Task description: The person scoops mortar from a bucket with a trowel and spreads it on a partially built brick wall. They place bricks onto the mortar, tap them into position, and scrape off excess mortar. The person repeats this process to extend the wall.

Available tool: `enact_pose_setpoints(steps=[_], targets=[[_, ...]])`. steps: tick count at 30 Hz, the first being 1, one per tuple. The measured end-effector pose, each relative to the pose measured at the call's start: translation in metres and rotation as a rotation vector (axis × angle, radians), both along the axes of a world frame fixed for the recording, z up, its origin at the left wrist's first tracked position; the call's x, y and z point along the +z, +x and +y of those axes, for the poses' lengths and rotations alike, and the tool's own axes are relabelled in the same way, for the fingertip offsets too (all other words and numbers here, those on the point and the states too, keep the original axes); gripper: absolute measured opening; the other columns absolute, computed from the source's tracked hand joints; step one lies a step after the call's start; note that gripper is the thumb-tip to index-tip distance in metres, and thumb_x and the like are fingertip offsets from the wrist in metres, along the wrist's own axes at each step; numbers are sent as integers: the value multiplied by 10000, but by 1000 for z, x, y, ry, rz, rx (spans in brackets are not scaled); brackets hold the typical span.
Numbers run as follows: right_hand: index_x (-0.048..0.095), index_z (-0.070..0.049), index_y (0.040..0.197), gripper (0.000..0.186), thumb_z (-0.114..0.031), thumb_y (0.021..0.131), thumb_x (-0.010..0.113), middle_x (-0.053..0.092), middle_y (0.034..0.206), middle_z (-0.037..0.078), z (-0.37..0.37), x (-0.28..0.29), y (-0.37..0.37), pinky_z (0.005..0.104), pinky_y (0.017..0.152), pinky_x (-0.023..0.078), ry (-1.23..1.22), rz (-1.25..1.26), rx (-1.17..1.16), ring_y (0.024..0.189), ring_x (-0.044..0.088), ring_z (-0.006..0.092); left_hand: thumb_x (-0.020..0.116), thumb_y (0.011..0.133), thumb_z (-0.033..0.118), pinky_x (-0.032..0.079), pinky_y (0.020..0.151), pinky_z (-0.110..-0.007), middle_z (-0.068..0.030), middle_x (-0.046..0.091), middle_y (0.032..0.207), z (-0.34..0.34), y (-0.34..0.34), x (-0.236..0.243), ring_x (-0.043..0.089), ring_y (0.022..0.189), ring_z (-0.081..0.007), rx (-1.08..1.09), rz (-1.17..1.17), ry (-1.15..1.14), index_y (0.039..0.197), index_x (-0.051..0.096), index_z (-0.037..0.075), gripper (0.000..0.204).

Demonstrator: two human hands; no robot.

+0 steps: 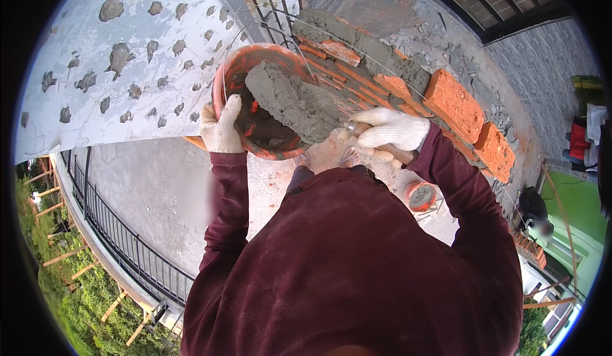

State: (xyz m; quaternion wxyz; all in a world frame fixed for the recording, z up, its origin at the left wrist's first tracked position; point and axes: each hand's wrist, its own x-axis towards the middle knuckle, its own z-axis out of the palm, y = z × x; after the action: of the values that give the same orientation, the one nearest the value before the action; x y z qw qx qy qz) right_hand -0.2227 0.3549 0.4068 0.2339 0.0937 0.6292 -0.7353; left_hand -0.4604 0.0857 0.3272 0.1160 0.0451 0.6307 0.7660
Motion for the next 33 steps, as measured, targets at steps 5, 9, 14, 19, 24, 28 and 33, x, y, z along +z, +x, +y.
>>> enact_pose_setpoints(steps=[5, 9, 14, 19, 24, 28, 33], targets=[[566, 91, 1285, 475, -252, 977, 683, 592, 708, 22, 50, 67, 24, 251, 434, 431, 0, -127, -251, 508, 545, 77, 865, 815, 127, 469, 651, -266, -9, 644, 837, 4, 5, -45, 563, 706, -94, 28, -43, -148, 900, 605, 49, 285], [563, 74, 1140, 385, -242, 952, 678, 607, 703, 107, 72, 77, 12, 369, 522, 520, 665, -92, -246, 574, 631, 210, 876, 791, 158, 451, 632, -269, 23, 596, 741, 7, 13, -71, 518, 667, -87, -19, -44, -350, 807, 588, 52, 307], [538, 62, 1056, 324, -213, 926, 647, 657, 787, 243, 67, -26, -8, 502, 651, 552, 1546, 263, -241, 763, 715, 408, 889, 774, 187, 455, 634, -277, 29, 572, 738, 21, 15, -98, 502, 675, -88, -107, -34, -422, 803, 592, 40, 333], [542, 39, 1053, 258, -167, 931, 637, 667, 836, 243, 26, 9, 8, 495, 650, 537, 1480, 202, -502, 741, 710, 391, 888, 781, 153, 458, 636, -270, 31, 578, 772, 13, 19, -118, 501, 693, -76, -140, -53, -388, 831, 589, 40, 324], [607, 45, 1091, 248, -169, 966, 585, 620, 739, 67, -31, 82, 51, 323, 505, 502, 471, -311, -554, 547, 616, 154, 873, 792, 93, 471, 665, -256, 30, 591, 792, 25, 15, -135, 524, 702, -84, -215, -128, -252, 849, 594, 48, 288], [629, 61, 1123, 395, -306, 982, 594, 640, 770, 107, -51, -9, 23, 355, 607, 486, 787, -89, -528, 640, 603, 198, 862, 796, 81, 500, 695, -267, 2, 640, 837, 36, 9, -123, 568, 733, -94, -317, -144, -237, 920, 641, 19, 262], [608, 2, 979, 309, -303, 1020, 584, 573, 729, 43, -46, -29, -41, 307, 576, 426, 357, -228, -824, 638, 527, 120, 845, 802, 59, 521, 735, -275, -29, 687, 896, 41, -9, -123, 618, 777, -110, -423, -77, -306, 1015, 671, -14, 285]])
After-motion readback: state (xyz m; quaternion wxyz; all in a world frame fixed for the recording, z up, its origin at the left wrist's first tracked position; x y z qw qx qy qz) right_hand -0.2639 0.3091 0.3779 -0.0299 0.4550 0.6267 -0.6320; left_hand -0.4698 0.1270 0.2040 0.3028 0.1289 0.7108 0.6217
